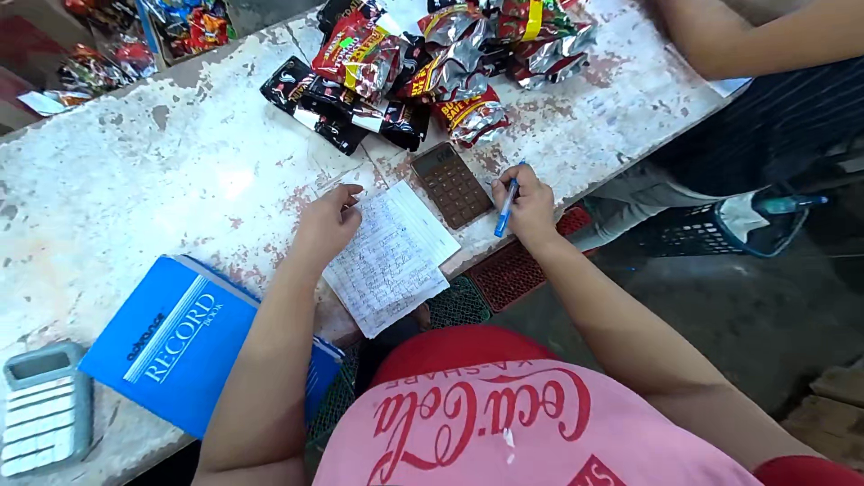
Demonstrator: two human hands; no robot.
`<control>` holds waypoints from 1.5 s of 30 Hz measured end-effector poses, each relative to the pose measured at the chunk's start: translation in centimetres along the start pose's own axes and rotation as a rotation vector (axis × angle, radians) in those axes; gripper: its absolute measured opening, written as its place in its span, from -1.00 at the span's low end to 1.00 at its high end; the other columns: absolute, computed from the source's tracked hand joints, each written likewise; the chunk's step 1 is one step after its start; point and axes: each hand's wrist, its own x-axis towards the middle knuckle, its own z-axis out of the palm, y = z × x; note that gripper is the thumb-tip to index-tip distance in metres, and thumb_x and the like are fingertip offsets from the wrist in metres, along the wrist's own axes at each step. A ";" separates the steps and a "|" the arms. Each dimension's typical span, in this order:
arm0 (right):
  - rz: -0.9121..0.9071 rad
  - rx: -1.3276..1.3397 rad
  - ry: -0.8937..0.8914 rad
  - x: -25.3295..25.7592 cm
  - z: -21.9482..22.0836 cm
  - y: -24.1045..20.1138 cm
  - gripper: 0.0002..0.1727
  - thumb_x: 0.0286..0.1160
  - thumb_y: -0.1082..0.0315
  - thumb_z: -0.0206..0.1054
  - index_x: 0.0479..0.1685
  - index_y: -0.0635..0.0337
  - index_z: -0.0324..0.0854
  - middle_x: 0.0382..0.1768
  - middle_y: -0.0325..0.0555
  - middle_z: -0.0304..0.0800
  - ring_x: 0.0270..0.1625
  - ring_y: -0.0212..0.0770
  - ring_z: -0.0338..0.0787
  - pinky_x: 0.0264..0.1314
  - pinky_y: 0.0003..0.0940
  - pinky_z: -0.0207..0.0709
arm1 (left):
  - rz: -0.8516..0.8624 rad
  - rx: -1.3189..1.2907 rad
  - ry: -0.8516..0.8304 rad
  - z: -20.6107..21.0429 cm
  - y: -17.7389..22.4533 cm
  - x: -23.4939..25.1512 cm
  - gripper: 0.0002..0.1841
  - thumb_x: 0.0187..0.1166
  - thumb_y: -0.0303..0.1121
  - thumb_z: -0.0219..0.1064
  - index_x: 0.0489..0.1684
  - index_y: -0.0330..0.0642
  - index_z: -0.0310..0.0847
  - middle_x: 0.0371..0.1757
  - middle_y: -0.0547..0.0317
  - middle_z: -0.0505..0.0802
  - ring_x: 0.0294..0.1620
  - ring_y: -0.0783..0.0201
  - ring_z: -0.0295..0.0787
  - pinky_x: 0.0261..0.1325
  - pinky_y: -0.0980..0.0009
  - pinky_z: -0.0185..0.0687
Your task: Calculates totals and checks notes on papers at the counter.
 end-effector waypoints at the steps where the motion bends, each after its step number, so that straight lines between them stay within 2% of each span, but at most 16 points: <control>1: 0.000 -0.004 0.005 0.0 0.1 0.0 -0.72 0.72 0.15 0.22 0.03 0.22 0.58 -0.49 0.07 0.65 -0.53 0.05 0.65 -0.52 0.07 0.47 | 0.012 -0.001 0.000 -0.1 0.0 -0.1 -0.60 0.67 -0.44 0.21 0.46 -0.29 0.56 0.11 -0.11 0.87 0.08 0.02 0.86 0.23 -0.03 0.70; 6: -0.022 -0.050 -0.012 0.9 0.4 0.6 -0.65 0.65 0.16 0.23 0.03 0.32 0.64 -0.42 0.23 0.74 -0.40 0.28 0.76 -0.36 0.27 0.51 | 0.008 -0.083 0.015 -0.3 -0.8 0.4 -0.62 0.67 -0.46 0.18 0.42 -0.30 0.58 0.01 -0.06 0.89 -0.13 0.16 0.84 0.07 0.12 0.71; 11: 0.026 -0.064 -0.081 1.1 0.0 -0.5 -0.64 0.68 0.17 0.22 0.05 0.36 0.61 -0.40 0.29 0.73 -0.36 0.34 0.75 -0.31 0.31 0.48 | 0.009 -0.100 0.005 -0.4 -0.9 0.3 -0.64 0.70 -0.44 0.16 0.42 -0.29 0.58 0.03 -0.02 0.89 -0.12 0.23 0.83 0.08 0.20 0.70; 14: 0.078 -0.070 -0.098 1.3 -0.4 -1.1 -0.68 0.69 0.22 0.24 0.06 0.36 0.62 -0.39 0.31 0.73 -0.33 0.37 0.76 -0.28 0.35 0.50 | 0.032 -0.125 0.016 -0.4 -1.2 0.3 -0.64 0.71 -0.44 0.16 0.41 -0.30 0.59 0.02 -0.05 0.89 -0.07 0.19 0.84 0.14 0.14 0.69; 20: 0.025 -0.102 -0.085 1.2 -0.3 -0.7 -0.66 0.68 0.19 0.24 0.04 0.36 0.63 -0.40 0.31 0.74 -0.33 0.40 0.77 -0.30 0.34 0.51 | 0.023 -0.129 0.019 -0.2 -1.4 0.3 -0.65 0.74 -0.45 0.10 0.40 -0.29 0.59 0.03 -0.04 0.87 -0.07 0.21 0.81 0.12 0.18 0.67; 24: -0.016 -0.079 -0.042 1.0 -0.2 -0.5 -0.66 0.67 0.20 0.24 0.02 0.37 0.64 -0.40 0.29 0.75 -0.36 0.34 0.78 -0.33 0.29 0.54 | 0.046 -0.106 0.043 -0.2 -1.1 0.1 -0.61 0.79 -0.41 -0.05 0.39 -0.29 0.62 0.07 -0.10 0.88 0.04 0.14 0.83 0.19 0.09 0.65; 26: -0.038 -0.061 -0.028 0.8 -0.1 -0.4 -0.67 0.66 0.21 0.24 0.01 0.37 0.64 -0.40 0.28 0.75 -0.37 0.31 0.78 -0.34 0.27 0.54 | 0.040 -0.066 0.032 -0.3 -0.5 -0.1 -0.61 0.80 -0.41 -0.05 0.39 -0.30 0.61 0.09 -0.12 0.87 0.07 0.09 0.83 0.22 0.05 0.64; 30: -0.055 -0.031 -0.025 0.9 -0.1 0.0 -0.67 0.65 0.22 0.25 -0.01 0.38 0.65 -0.42 0.25 0.75 -0.39 0.27 0.76 -0.35 0.24 0.54 | 0.047 0.019 0.011 0.1 0.1 -0.4 -0.60 0.68 -0.41 0.16 0.45 -0.34 0.57 0.20 -0.19 0.84 0.20 -0.06 0.82 0.33 -0.10 0.63; 33: -0.059 -0.030 -0.019 0.8 0.0 0.1 -0.66 0.66 0.20 0.24 -0.01 0.37 0.64 -0.42 0.24 0.74 -0.40 0.24 0.76 -0.37 0.20 0.53 | 0.027 0.012 0.019 0.4 -0.2 -0.4 -0.53 0.55 -0.41 0.37 0.45 -0.30 0.57 0.23 -0.15 0.83 0.25 -0.03 0.80 0.38 -0.07 0.63; 35: -0.076 -0.017 -0.002 0.8 0.1 0.2 -0.66 0.66 0.18 0.24 -0.03 0.36 0.63 -0.41 0.20 0.74 -0.41 0.20 0.75 -0.38 0.16 0.52 | 0.027 0.057 0.012 0.4 0.0 -0.3 -0.47 0.46 -0.40 0.48 0.46 -0.28 0.57 0.25 -0.16 0.81 0.26 -0.07 0.78 0.37 -0.12 0.61; 40: -0.104 0.044 0.038 0.6 0.1 0.7 -0.68 0.64 0.20 0.26 -0.05 0.37 0.63 -0.45 0.13 0.71 -0.47 0.04 0.70 -0.41 0.01 0.51 | 0.048 0.188 0.002 0.6 1.5 -0.9 -0.42 0.39 -0.42 0.57 0.47 -0.21 0.57 0.26 -0.21 0.79 0.18 -0.20 0.79 0.21 -0.22 0.65; 45: -0.070 0.134 0.061 0.5 0.3 1.1 -0.71 0.67 0.19 0.27 -0.04 0.30 0.60 -0.47 -0.01 0.64 -0.52 -0.19 0.59 -0.44 -0.23 0.49 | -0.008 0.178 -0.027 0.7 1.7 -0.7 -0.36 0.40 -0.44 0.58 0.55 -0.20 0.51 0.25 -0.20 0.80 0.23 -0.19 0.77 0.29 -0.23 0.60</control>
